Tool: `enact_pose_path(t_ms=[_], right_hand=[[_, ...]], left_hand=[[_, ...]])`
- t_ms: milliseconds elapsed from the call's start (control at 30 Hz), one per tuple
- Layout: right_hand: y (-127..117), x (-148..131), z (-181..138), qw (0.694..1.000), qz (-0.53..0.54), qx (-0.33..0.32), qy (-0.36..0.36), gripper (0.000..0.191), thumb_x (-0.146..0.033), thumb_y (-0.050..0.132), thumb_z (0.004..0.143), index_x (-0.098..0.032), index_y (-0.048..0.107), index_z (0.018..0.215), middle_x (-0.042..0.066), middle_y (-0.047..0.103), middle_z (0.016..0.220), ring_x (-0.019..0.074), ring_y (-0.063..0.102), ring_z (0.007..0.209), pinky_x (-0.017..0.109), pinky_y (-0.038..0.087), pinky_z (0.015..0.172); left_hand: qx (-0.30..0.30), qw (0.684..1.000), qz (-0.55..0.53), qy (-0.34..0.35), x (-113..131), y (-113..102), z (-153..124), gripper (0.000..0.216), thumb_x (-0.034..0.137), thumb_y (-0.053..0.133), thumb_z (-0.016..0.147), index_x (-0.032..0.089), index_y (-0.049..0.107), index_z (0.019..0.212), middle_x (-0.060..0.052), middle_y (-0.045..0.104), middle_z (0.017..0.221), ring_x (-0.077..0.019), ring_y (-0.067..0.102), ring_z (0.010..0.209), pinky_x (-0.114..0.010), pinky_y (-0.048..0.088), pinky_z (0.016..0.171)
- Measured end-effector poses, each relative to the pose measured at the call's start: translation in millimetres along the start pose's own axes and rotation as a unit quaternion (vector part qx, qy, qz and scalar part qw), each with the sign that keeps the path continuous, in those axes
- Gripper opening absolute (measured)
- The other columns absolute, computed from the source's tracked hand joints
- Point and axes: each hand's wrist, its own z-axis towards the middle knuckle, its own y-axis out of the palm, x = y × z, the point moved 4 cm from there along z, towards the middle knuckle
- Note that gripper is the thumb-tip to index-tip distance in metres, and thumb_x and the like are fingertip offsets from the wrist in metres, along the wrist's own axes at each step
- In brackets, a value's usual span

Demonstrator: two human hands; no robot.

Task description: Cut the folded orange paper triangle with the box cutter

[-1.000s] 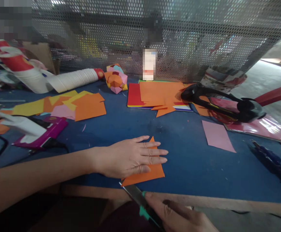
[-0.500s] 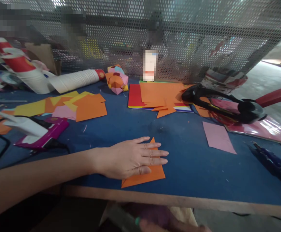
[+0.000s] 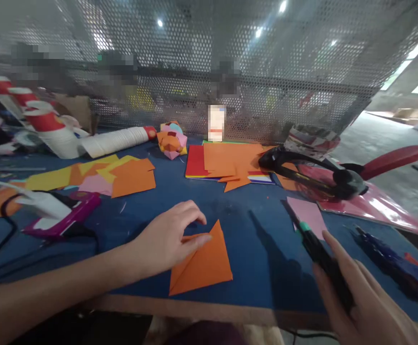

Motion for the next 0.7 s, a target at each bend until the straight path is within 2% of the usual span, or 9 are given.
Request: enact_pose_path(t_ms=[100, 233, 333, 467, 533, 600, 700], right_hand=[[1.9, -0.3, 10.4, 0.997, -0.066, 0.024, 0.021, 0.046, -0.042, 0.035, 0.1, -0.018, 0.044, 0.137, 0.007, 0.07, 0.101, 0.0187, 0.069, 0.052, 0.027, 0.047, 0.034], [8.9, -5.2, 17.8, 0.992, -0.106, 0.064, 0.002, 0.044, -0.035, 0.03, 0.1, -0.015, 0.044, 0.136, 0.005, 0.066, 0.087, 0.0206, 0.065, 0.049, 0.032, 0.047, 0.04], [18.9, 1.5, 17.2, 0.988, -0.133, 0.077, -0.001, 0.043, -0.031, 0.028, 0.099, -0.014, 0.044, 0.136, 0.005, 0.063, 0.081, 0.0235, 0.063, 0.05, 0.036, 0.049, 0.048], [27.9, 11.5, 15.1, 0.988, -0.128, 0.081, -0.008, 0.044, -0.031, 0.03, 0.099, -0.015, 0.04, 0.138, 0.005, 0.064, 0.083, 0.0229, 0.064, 0.053, 0.036, 0.05, 0.051], [31.7, 13.8, 15.1, 0.992, -0.105, 0.07, -0.021, 0.045, -0.032, 0.031, 0.099, -0.015, 0.04, 0.139, 0.007, 0.065, 0.086, 0.0222, 0.066, 0.059, 0.035, 0.052, 0.053], [36.4, 16.9, 14.9, 0.995, -0.079, 0.057, -0.032, 0.041, -0.035, 0.031, 0.098, -0.017, 0.048, 0.131, 0.008, 0.067, 0.09, 0.0222, 0.068, 0.066, 0.034, 0.054, 0.057], [48.4, 23.3, 11.2, 0.994, -0.059, 0.029, -0.086, 0.035, -0.037, 0.035, 0.096, -0.025, 0.062, 0.114, 0.01, 0.068, 0.105, 0.0241, 0.069, 0.082, 0.035, 0.057, 0.063]], left_hand=[[-0.05, 0.997, 0.034, -0.053, 3.1, 7.1, 2.5, 0.051, 0.063, 0.062, 0.078, 0.021, 0.057, 0.106, -0.005, 0.054, 0.11, -0.0244, 0.052, 0.104, -0.042, 0.044, 0.089], [-0.073, 0.992, 0.053, -0.087, 12.8, 14.0, 16.8, 0.07, 0.061, 0.077, 0.061, 0.018, 0.053, 0.111, -0.006, 0.052, 0.111, -0.0273, 0.049, 0.105, -0.042, 0.042, 0.087], [-0.087, 0.992, 0.031, -0.085, 18.6, 16.4, 26.7, 0.062, 0.056, 0.08, 0.057, 0.019, 0.054, 0.099, -0.003, 0.052, 0.103, -0.0244, 0.049, 0.098, -0.036, 0.041, 0.08], [-0.107, 0.991, 0.017, -0.083, 22.1, 17.1, 30.0, 0.048, 0.052, 0.08, 0.059, 0.021, 0.053, 0.084, 0.0, 0.053, 0.096, -0.0202, 0.05, 0.09, -0.031, 0.04, 0.074], [-0.111, 0.99, 0.017, -0.09, 22.7, 17.2, 30.1, 0.052, 0.05, 0.08, 0.059, 0.021, 0.054, 0.093, -0.001, 0.053, 0.1, -0.0207, 0.05, 0.093, -0.031, 0.039, 0.075], [-0.116, 0.988, 0.017, -0.099, 22.7, 17.5, 31.3, 0.063, 0.049, 0.08, 0.058, 0.022, 0.051, 0.107, -0.001, 0.052, 0.104, -0.0221, 0.05, 0.097, -0.032, 0.039, 0.077], [-0.13, 0.986, 0.02, -0.106, 23.3, 18.4, 35.1, 0.06, 0.046, 0.081, 0.056, 0.023, 0.051, 0.103, 0.0, 0.051, 0.101, -0.0209, 0.05, 0.092, -0.03, 0.035, 0.072]])
